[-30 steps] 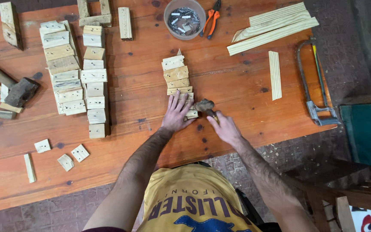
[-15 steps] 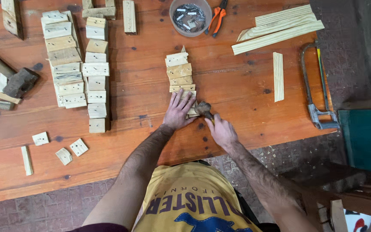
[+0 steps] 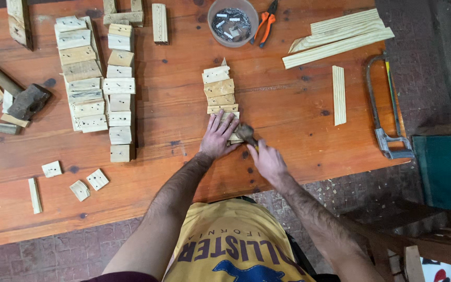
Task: The person assembles small wooden blocks into vertical stacks by aligning them and hammering nails to secure them. They repeatedly pick up nails from a container, place them into pre-drilled holes, and drive them in with a hammer. Completed stacks are moved aside on the workbench.
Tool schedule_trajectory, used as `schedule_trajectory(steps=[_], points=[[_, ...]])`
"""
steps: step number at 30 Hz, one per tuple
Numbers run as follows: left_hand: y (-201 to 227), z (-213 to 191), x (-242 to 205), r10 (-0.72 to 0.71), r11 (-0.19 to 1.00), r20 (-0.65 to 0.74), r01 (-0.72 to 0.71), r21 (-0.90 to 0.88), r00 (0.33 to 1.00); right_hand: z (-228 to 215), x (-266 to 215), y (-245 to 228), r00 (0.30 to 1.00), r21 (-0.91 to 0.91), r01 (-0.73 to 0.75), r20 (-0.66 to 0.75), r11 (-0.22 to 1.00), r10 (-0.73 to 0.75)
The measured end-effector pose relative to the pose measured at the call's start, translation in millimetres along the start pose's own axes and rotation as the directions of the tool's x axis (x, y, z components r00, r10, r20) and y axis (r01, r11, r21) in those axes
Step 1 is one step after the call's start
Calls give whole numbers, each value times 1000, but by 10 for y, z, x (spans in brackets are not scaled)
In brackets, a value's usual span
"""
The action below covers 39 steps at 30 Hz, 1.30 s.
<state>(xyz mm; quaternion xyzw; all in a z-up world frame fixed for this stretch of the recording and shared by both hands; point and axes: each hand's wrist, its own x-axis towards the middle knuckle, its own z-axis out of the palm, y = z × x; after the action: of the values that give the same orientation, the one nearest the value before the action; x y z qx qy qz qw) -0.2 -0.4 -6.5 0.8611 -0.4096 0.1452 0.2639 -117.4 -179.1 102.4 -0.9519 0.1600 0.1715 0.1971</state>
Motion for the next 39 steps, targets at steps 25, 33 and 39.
schedule_trajectory(steps=[25, 33, 39], points=[[-3, -11, 36, -32, 999, 70, 34, -26, 997, 68, 2, -3, 997, 62, -66, -42, 996, 69], [18, -11, 15, -37, 999, 37, 37, -24, 999, 140, -25, 88, 993, 105, -102, -43, 989, 107], [48, 2, 18, -50, 998, 24, 51, -25, 998, -250, -117, -83, 998, 67, -64, 1, 996, 64]])
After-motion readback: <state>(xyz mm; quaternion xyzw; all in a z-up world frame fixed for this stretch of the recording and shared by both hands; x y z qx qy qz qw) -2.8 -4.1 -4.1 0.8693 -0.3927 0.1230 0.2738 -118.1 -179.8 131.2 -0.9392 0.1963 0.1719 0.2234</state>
